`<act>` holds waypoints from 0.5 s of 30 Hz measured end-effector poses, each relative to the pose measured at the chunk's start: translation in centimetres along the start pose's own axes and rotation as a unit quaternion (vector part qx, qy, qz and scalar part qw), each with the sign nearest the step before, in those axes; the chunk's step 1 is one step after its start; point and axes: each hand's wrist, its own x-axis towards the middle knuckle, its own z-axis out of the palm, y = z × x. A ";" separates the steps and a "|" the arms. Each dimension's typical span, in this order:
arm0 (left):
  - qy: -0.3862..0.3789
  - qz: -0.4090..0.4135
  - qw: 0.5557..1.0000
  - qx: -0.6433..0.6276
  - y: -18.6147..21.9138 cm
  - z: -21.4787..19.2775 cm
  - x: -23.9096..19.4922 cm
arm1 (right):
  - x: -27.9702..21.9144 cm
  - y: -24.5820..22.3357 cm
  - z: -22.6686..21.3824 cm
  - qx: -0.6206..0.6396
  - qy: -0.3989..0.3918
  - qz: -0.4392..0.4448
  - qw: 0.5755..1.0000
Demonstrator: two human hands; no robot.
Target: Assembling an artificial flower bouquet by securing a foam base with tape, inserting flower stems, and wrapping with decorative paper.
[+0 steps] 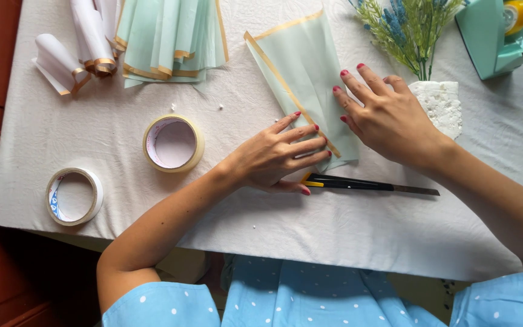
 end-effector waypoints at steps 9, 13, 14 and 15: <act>0.000 0.008 1.000 0.003 -0.2 0.0 0.0 | 0.3 0.4 0.5 0.011 -0.041 0.018 0.999; -0.005 0.008 1.000 0.009 -0.2 0.2 -0.1 | 0.2 0.4 0.4 0.008 -0.027 0.018 0.999; -0.004 0.009 1.000 0.010 -0.3 0.1 0.0 | 0.2 0.4 0.4 0.008 -0.027 0.018 0.999; -0.004 0.009 1.000 0.010 -0.3 0.1 0.0 | 0.3 0.4 0.4 0.014 -0.031 0.019 0.999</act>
